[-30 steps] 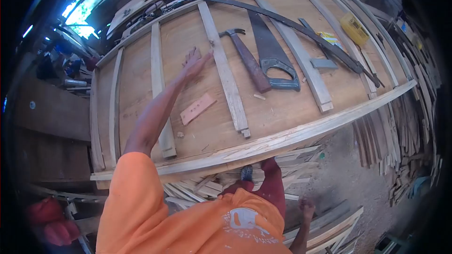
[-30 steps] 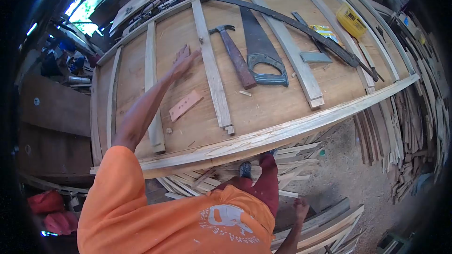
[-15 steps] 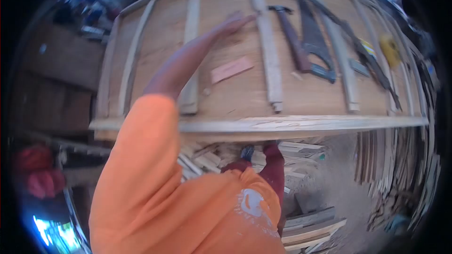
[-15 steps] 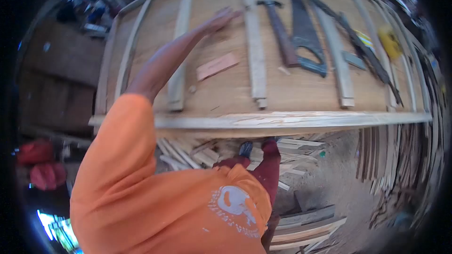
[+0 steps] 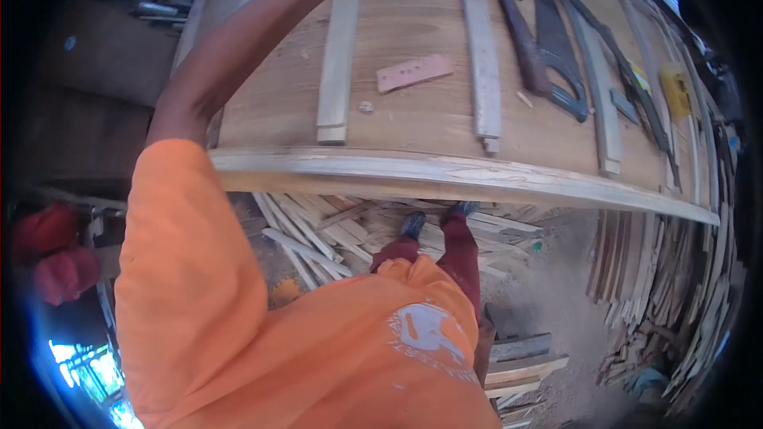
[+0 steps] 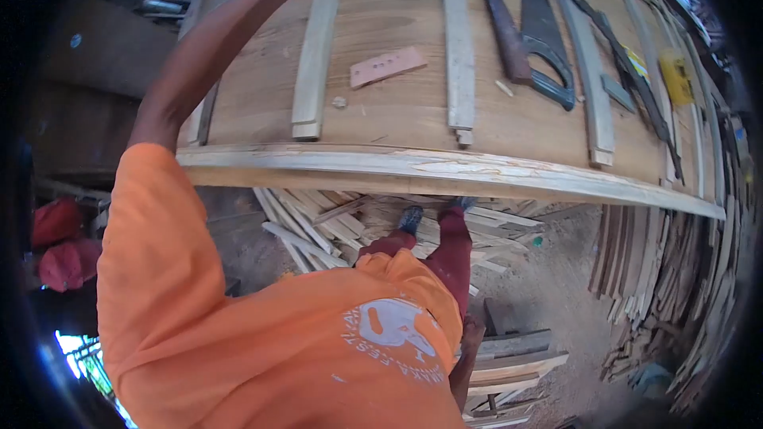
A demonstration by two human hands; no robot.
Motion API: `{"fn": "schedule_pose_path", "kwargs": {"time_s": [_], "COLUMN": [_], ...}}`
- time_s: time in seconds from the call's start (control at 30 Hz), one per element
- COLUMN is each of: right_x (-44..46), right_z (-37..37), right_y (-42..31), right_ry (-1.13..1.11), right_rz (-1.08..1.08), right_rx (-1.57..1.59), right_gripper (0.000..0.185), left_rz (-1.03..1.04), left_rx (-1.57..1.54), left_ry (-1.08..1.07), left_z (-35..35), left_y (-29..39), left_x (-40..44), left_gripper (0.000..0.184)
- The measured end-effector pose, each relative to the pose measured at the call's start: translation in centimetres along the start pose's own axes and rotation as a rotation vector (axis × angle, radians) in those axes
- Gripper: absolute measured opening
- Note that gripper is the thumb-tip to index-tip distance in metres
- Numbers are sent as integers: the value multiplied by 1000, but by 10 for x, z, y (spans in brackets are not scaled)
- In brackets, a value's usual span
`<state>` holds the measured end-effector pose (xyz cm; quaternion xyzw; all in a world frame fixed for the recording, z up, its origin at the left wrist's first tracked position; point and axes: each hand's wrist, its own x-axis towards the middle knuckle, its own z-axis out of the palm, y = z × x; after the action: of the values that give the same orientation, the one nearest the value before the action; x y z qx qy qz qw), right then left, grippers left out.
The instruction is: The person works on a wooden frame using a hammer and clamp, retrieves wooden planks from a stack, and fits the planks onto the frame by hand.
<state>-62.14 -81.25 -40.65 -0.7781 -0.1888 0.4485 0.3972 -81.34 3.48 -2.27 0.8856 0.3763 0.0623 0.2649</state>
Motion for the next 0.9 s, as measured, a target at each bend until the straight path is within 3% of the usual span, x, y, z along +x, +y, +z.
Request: {"fn": "schedule_pose_path", "kwargs": {"time_s": [0.13,0.2,0.23,0.3,0.37,0.5,0.53,0.57,0.63,0.73,0.8,0.9], "right_x": [16,12,5,-3,1,-12,-15,-8,1,45,76,133], "right_z": [-17,-14,-15,-25,-21,-24,-32,-35,-56,-98,-135,-211], "right_y": [41,14,4,0,30,51,62,54,11,-85,-146,-201], "right_ry": [46,118,91,125,61,160,166,171,254,516,573,639], "right_rz": [91,237,146,39,249,286,150,26,5,102,54,-143], "right_rx": [185,237,238,242,128,317,423,533,556,472,514,596], "right_gripper": [30,33,35,37,38,37,35,35,33,39,35,32], "left_rz": [134,231,188,112,115,207,208,261,307,368,522,627], "left_rx": [11,-123,-177,-207,-245,-291,-282,-254,-214,-213,-427,-533], "left_ry": [-174,-67,-31,-194,-201,-294,-280,-248,-207,-227,-362,-401], "left_z": [-10,18,26,32,44,64,68,77,91,109,131,172], "left_y": [61,31,35,60,89,155,172,186,218,269,314,398], "left_x": [-44,-19,-14,1,6,29,22,30,44,62,81,115], "left_gripper": [94,88,87,89,86,81,81,85,88,81,72,62]}}
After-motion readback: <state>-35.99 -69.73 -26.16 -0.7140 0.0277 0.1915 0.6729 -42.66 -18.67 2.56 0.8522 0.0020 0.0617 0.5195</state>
